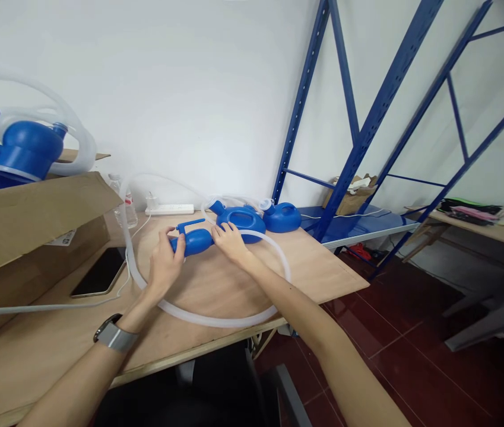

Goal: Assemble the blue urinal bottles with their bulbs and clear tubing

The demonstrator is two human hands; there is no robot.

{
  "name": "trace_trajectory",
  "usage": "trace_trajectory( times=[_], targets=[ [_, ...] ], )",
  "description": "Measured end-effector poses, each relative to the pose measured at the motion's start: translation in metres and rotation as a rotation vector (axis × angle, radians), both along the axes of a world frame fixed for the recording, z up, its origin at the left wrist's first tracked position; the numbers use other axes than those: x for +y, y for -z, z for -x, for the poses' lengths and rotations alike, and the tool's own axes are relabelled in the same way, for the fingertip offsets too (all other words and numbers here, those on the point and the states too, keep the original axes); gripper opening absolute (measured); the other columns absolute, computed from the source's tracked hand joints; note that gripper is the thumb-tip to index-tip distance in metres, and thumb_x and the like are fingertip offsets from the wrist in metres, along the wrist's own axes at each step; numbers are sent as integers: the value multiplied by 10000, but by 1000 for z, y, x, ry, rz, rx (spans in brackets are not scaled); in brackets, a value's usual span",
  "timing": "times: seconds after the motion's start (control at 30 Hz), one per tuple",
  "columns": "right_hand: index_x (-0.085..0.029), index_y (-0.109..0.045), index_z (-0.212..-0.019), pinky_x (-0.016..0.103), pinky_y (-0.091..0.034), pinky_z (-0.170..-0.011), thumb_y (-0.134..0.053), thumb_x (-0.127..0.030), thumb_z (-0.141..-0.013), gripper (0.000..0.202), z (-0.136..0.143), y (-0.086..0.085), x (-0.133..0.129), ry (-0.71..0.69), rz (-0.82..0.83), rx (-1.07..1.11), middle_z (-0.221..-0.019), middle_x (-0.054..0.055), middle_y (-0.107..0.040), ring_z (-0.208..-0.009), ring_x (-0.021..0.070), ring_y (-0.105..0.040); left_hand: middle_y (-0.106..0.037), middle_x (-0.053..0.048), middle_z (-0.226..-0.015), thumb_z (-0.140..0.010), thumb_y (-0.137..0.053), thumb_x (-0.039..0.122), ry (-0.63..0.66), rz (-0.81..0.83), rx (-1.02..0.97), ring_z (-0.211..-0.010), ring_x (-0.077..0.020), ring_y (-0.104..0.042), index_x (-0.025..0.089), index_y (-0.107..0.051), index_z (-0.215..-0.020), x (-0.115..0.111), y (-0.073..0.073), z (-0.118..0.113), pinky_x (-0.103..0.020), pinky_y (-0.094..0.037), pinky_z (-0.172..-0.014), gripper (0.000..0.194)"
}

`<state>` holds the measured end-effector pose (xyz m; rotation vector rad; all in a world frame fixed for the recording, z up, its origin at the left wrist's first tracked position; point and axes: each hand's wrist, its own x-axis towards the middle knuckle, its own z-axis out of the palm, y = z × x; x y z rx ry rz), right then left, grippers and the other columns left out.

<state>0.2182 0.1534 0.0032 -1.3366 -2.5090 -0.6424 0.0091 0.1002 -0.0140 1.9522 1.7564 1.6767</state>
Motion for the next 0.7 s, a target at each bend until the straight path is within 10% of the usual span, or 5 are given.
trace_trajectory(
  times=[0.23,0.4,0.7],
  targets=[
    [-26,-587,-1447,591,-305,-1233,-347,-221,-1107,460,-4,-2,1,11,-7,60,-1347,240,-692,-1323,351,-564,-705,-62,-888,-972,-512,551,28,82,-107,-714,-264,-702,197,-584,-1257,2,-2,-4,-368,-537,-658,460],
    [-91,-689,-1268,420,-527,-954,-518,-205,-1014,327,-7,-12,-3,13,276,-35,-1147,206,-773,-1144,333,-712,-760,-102,-986,-975,-527,557,23,-33,-13,-851,-297,-741,187,-563,-1298,-1,2,-4,-390,-552,-765,493],
    [-188,-763,-844,275,-486,-665,-724,-370,-917,200,-15,-49,16,-96,680,49,-880,83,-804,-802,254,-761,-743,-169,-1171,-989,-555,443,142,-368,269,-1077,-313,-739,190,-561,-1282,11,20,7,-453,-587,-942,388]
  ],
)
